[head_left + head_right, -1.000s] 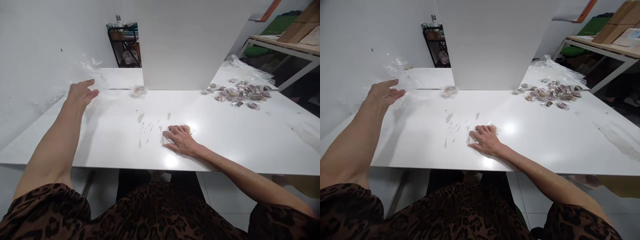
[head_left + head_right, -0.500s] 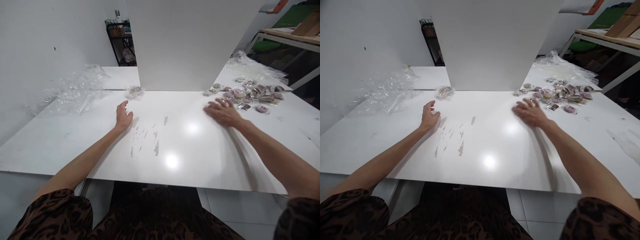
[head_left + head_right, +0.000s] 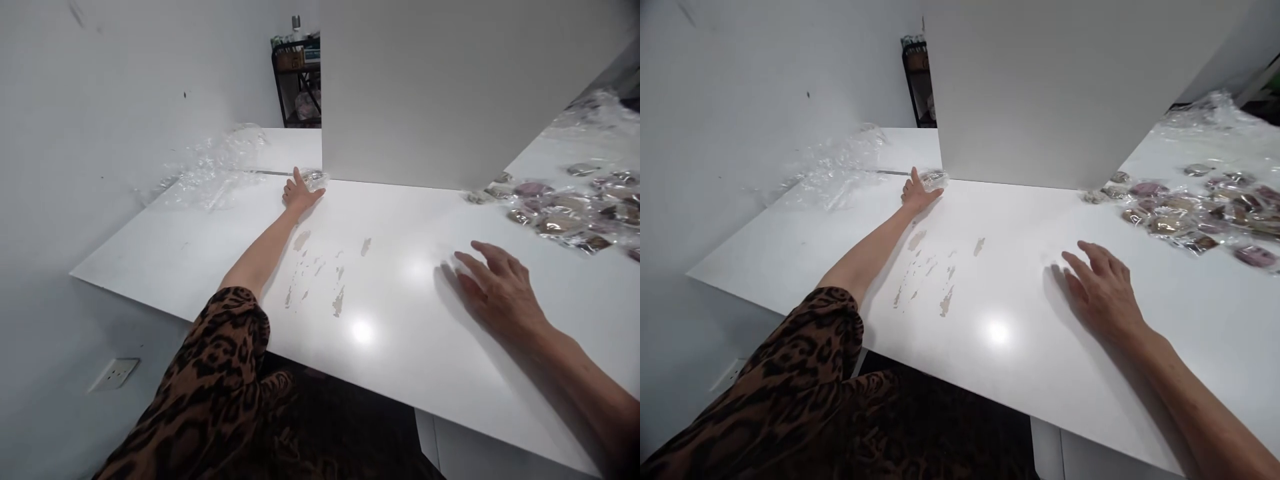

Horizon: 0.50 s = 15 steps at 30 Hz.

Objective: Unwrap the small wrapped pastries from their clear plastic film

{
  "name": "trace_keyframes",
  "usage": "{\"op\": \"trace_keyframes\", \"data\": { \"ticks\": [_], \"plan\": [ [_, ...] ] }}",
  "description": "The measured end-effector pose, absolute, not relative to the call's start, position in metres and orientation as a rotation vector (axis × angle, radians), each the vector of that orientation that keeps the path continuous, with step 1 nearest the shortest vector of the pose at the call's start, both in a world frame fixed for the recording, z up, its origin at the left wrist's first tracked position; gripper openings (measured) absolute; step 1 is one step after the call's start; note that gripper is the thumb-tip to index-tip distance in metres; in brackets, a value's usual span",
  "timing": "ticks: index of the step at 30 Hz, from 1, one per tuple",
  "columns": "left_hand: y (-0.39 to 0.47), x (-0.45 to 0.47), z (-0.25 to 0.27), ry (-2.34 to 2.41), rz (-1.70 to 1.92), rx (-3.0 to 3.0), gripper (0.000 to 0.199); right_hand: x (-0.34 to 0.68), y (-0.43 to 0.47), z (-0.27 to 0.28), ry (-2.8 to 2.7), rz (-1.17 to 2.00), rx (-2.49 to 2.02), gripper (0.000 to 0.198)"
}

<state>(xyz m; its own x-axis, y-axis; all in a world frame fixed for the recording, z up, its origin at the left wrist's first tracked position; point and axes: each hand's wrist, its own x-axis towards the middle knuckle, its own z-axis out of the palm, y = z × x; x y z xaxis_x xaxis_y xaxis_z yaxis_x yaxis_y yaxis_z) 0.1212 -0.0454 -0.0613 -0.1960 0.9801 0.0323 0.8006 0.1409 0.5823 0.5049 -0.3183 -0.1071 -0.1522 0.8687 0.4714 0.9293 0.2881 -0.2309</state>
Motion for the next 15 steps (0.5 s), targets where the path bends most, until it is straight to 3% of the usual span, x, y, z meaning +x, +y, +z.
{"op": "trace_keyframes", "data": {
  "ticks": [4, 6, 10, 15],
  "plan": [
    [-0.044, 0.123, -0.064, 2.114, 0.74, 1.759, 0.056, 0.491, -0.332, -0.105, -2.08, -0.184, -1.558, 0.037],
    [-0.051, 0.121, -0.064, 2.05, 0.882, 1.719, 0.038, 0.483, -0.334, -0.1, -2.048, -0.13, -1.547, 0.036],
    [-0.09, 0.121, -0.056, 1.575, 1.138, 1.473, 0.021, 0.453, -0.331, -0.081, -1.832, 0.22, -1.574, 0.038],
    [-0.184, 0.121, -0.04, 1.044, 0.919, 1.163, 0.022, 0.399, -0.317, -0.059, -1.513, 0.659, -1.41, 0.053]
  ]
}}
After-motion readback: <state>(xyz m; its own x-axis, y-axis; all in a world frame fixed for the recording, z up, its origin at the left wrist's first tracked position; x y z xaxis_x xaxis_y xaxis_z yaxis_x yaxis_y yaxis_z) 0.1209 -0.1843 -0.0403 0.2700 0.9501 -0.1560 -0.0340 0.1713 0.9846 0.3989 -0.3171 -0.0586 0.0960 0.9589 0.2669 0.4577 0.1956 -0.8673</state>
